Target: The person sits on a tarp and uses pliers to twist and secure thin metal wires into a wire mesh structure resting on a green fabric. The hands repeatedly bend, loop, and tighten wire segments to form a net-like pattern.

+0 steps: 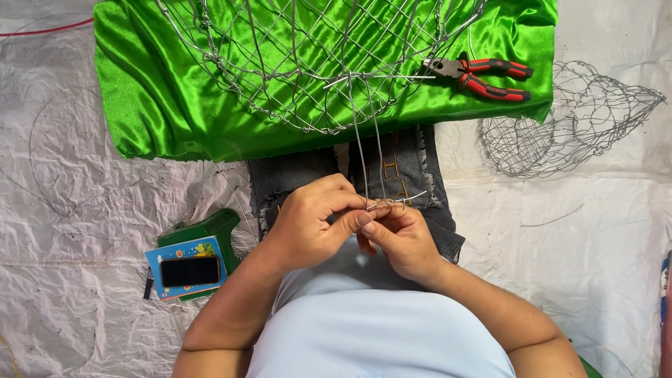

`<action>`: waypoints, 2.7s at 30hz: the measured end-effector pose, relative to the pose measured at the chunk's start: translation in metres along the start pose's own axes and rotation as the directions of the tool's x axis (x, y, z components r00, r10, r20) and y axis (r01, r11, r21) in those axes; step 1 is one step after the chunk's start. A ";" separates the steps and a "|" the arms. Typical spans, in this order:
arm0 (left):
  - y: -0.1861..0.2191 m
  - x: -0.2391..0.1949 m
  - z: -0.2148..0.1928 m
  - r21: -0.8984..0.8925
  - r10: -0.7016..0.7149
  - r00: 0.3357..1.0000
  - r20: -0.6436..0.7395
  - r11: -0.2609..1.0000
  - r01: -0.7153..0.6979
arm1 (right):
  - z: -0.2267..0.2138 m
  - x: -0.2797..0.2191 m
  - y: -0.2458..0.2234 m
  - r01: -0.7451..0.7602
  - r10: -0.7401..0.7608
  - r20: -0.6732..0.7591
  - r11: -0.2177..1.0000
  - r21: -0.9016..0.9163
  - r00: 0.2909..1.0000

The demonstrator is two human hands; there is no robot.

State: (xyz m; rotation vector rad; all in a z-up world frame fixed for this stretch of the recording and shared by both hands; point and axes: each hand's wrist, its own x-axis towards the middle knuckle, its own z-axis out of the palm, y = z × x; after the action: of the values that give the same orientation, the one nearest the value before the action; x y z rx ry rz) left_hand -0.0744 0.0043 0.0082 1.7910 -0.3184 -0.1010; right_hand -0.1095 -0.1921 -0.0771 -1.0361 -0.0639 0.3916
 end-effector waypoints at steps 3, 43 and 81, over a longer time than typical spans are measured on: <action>0.003 0.001 -0.002 0.017 0.012 1.000 0.020 1.000 -0.012 | 0.000 0.002 -0.002 -0.004 0.004 -0.004 1.000 -0.005 1.000; -0.013 -0.023 0.016 -0.300 -0.219 0.976 -0.009 0.931 0.206 | 0.031 0.061 -0.149 0.214 0.141 0.310 0.463 -0.860 0.940; -0.020 -0.004 0.002 -0.109 0.107 0.991 0.080 0.989 -0.098 | 0.039 0.106 -0.151 0.122 0.504 0.367 0.454 -0.883 0.781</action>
State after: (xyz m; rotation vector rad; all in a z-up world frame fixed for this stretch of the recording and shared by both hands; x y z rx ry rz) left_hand -0.0754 0.0079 -0.0118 1.6660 -0.4579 -0.1203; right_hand 0.0232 -0.1905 0.0574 -1.9525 -0.8150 0.9793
